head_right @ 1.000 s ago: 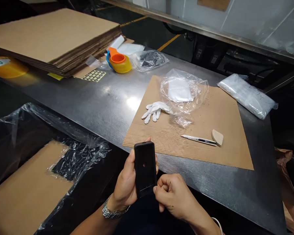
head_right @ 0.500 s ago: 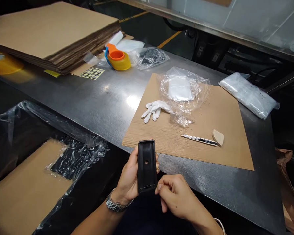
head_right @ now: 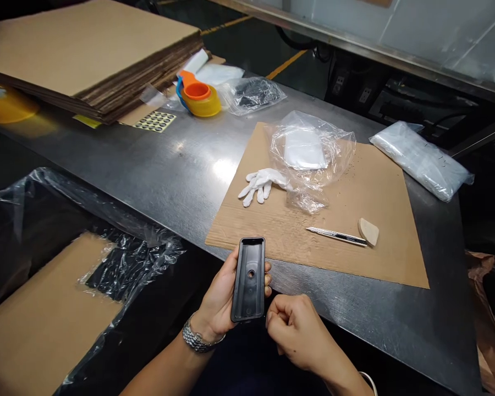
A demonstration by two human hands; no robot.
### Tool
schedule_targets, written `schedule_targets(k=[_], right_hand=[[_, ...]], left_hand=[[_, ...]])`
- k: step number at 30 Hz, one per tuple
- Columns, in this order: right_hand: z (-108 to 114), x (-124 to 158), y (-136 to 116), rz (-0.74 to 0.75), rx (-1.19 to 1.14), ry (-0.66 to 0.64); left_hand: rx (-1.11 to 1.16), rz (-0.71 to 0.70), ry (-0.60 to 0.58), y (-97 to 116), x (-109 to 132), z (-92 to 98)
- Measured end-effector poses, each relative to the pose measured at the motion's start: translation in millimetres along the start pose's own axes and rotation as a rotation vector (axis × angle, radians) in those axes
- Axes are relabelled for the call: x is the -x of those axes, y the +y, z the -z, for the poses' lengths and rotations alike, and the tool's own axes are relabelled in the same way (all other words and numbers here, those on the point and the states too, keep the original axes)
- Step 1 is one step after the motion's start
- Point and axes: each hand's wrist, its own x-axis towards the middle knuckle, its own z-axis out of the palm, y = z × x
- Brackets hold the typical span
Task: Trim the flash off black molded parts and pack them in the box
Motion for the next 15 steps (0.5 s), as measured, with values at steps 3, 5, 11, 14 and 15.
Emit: schedule_targets(k=[3,5,11,14,15], right_hand=[[4,4,4,0.051,0.076,0.076],[8,7,4,0.120,0.160,0.157],[12,11,-16,0.522,0.445,0.294],[10,6,-28,0.617,0.618,0.238],[9,4,-31,0.628,0.655,0.207]], left_hand=[[-0.007,0.000,0.045,2,1,-1.9],[-0.001,0.001,0.068,2,2,-3.8],[0.016,0.107,0.016,-2,1,-5.5],[0.043,0.163,-0.007,-5,2,-6.7],[0.051,0.167,-0.012,-7,2,-7.2]])
